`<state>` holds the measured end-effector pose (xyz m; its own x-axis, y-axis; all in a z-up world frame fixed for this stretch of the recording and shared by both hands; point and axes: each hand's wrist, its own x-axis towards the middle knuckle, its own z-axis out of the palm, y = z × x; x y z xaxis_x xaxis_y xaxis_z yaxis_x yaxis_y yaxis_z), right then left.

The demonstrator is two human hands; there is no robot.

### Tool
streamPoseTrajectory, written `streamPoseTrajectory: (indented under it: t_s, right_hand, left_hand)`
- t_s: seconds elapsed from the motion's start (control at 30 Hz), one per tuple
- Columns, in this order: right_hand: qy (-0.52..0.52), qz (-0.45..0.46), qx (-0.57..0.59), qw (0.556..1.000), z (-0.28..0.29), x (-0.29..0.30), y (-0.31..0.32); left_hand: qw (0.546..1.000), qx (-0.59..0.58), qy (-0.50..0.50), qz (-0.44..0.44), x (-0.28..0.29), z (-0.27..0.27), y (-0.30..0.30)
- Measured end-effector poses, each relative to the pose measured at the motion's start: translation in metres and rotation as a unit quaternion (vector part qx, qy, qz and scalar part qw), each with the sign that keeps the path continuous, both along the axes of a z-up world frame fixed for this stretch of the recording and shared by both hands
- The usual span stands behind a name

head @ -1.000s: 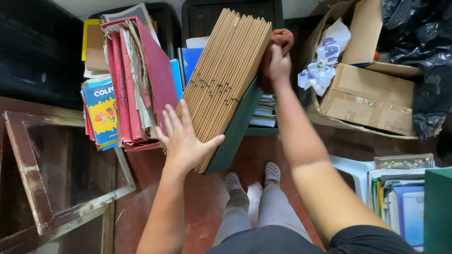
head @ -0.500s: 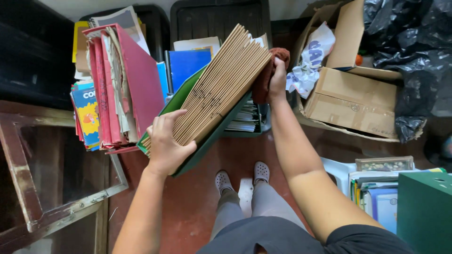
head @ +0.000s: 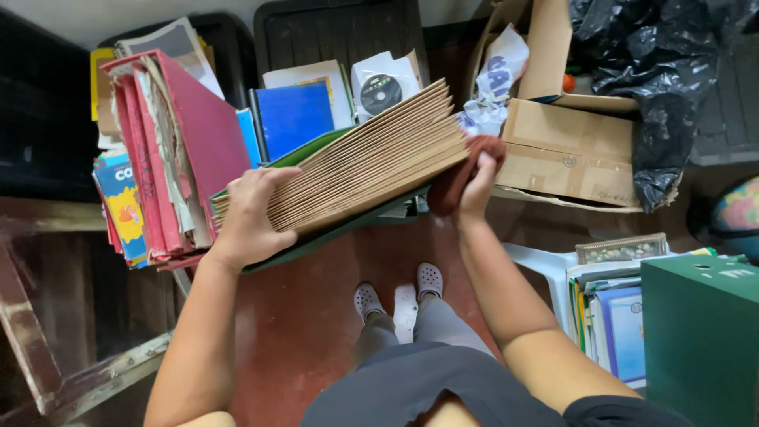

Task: Cleaning and dusting archive folders with a cloth and placing them onto a wooden shelf.

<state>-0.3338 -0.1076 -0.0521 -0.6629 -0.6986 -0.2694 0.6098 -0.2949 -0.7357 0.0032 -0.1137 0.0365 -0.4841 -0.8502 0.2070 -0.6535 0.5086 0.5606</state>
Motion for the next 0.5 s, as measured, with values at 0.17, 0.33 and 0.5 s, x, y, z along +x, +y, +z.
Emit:
streamPoseTrajectory:
  t_s: [0.17,0.33,0.5]
  right_hand:
    - [0.153,-0.022,0.032,0.987,-0.056,-0.032,0.018]
    - [0.176,-0.001,0.107,0.979,-0.054,-0.037,0.005]
    - [0.181,0.148,0.190,0.953,-0.151,-0.054,0.008]
  left_hand:
    - [0.986,0.031,-0.163,0.009,-0.041,0.032,0.017]
    - [0.981,0.027,-0.191,0.021,-0.138,0.013,0.024]
    - [0.986,-0.019,-0.165,-0.004,-0.229,0.005,0.013]
